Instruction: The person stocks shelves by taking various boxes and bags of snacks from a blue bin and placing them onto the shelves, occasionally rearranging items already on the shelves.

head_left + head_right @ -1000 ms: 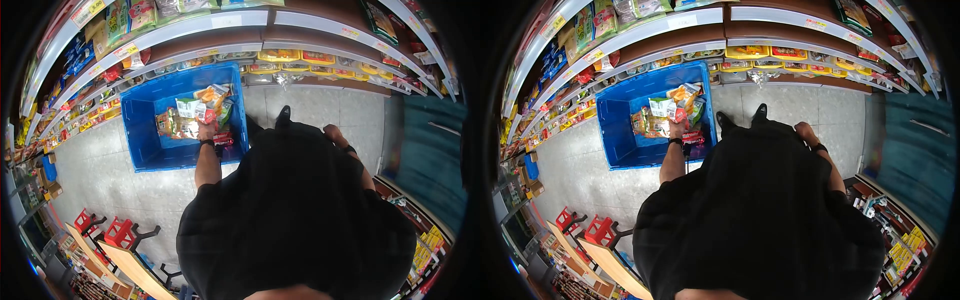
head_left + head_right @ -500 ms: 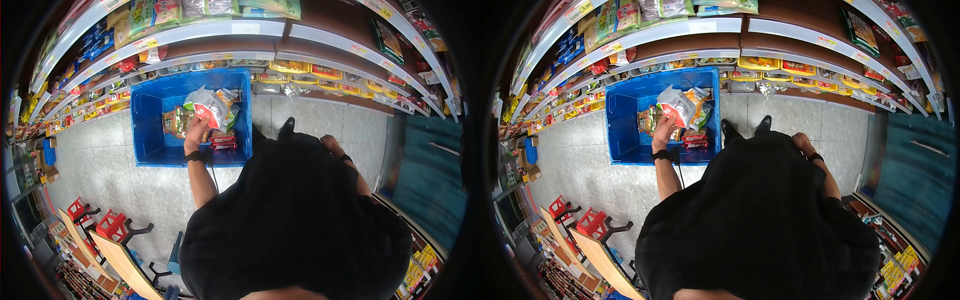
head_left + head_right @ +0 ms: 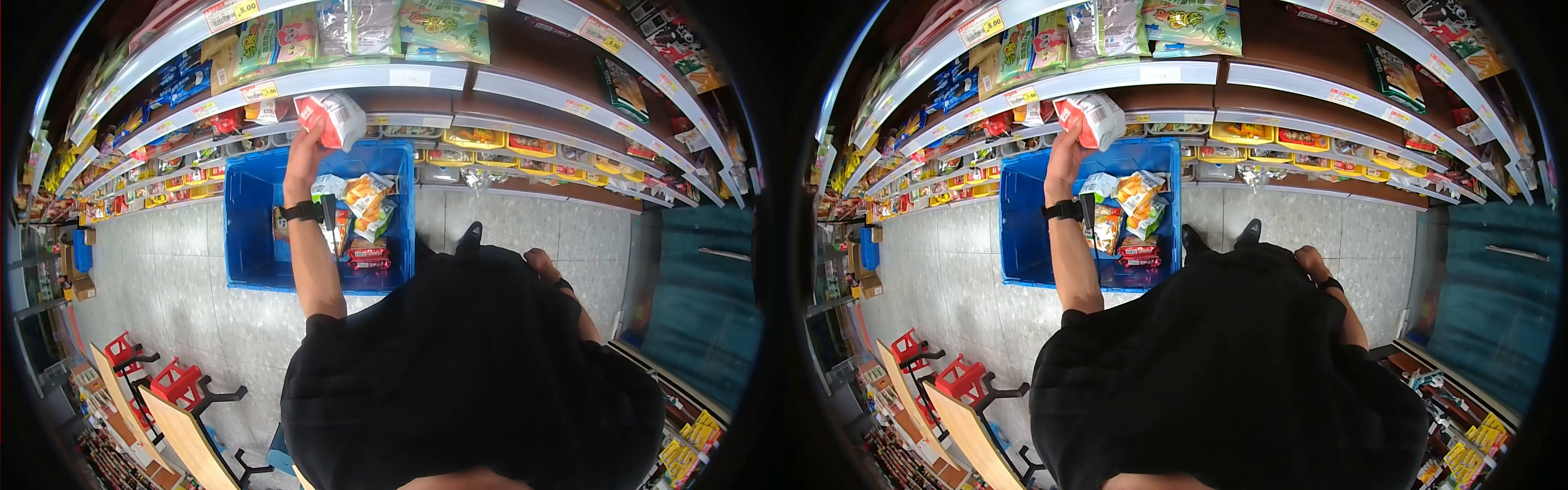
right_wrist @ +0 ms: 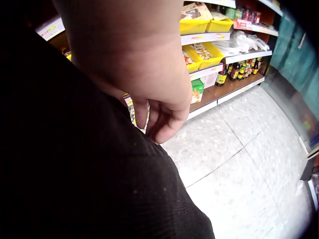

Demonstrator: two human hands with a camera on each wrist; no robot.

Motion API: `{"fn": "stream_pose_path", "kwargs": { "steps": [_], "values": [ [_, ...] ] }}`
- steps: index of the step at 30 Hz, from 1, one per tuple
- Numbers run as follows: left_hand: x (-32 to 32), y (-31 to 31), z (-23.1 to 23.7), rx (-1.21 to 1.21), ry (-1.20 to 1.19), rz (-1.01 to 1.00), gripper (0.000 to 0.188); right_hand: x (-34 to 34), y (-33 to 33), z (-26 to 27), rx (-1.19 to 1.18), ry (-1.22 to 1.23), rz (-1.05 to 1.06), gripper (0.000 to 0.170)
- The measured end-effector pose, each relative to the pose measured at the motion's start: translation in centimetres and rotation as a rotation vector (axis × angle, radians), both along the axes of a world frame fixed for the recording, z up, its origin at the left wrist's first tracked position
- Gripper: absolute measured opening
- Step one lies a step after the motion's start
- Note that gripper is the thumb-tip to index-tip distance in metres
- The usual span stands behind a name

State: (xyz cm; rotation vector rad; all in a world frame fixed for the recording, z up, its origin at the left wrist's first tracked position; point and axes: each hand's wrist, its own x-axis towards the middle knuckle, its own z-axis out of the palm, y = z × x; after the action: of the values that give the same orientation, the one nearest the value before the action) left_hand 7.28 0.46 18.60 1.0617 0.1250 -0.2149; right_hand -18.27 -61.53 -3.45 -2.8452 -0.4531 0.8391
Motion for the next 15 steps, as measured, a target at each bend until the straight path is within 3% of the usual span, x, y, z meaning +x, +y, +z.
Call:
{"fn": "stream_pose_path", "kwargs": {
  "steps": [2,3,4,6,7,10,11,12,14,15],
  "values": [
    [1.5,-0.6,2.0,0.430,0.030,0.103,0.043,-0.6,-0.3,-0.7,0.033,-0.013,-0.039,0.011],
    [2.0,-1.2,2.8,0.484,-0.010,0.159,0.044,-0.9,-0.3,-0.9,0.098,0.051,-0.214,0.011],
    [2.6,-1.5,3.4,0.484,-0.013,0.158,0.044,-1.1,-0.1,-0.8,0.099,0.047,-0.216,0.011],
    [4.2,-1.8,4.2,0.727,0.000,0.212,0.042,-1.3,0.0,-0.3,0.106,0.021,-0.182,0.012],
    [7.2,-0.1,0.3,0.992,-0.069,0.319,0.045,-1.4,0.4,0.2,0.106,0.023,-0.180,0.012],
    [6.0,-3.4,4.5,1.193,-0.082,0.486,0.046,-1.5,1.4,1.9,0.065,-0.028,-0.106,0.013],
    [5.9,-4.3,4.6,1.210,-0.203,0.547,0.051,-1.5,1.6,2.3,0.048,0.004,-0.091,0.014],
    [5.7,-5.2,4.5,1.210,-0.202,0.549,0.051,-1.4,1.7,2.6,0.032,0.036,-0.077,0.015],
    [5.1,-7.0,4.4,1.282,-0.487,0.618,0.055,-1.5,1.5,2.2,0.047,0.022,-0.061,0.015],
    [5.1,-7.6,4.2,1.251,-0.505,0.512,0.059,-1.9,1.4,1.9,0.062,0.011,-0.047,0.015]
  ]
}}
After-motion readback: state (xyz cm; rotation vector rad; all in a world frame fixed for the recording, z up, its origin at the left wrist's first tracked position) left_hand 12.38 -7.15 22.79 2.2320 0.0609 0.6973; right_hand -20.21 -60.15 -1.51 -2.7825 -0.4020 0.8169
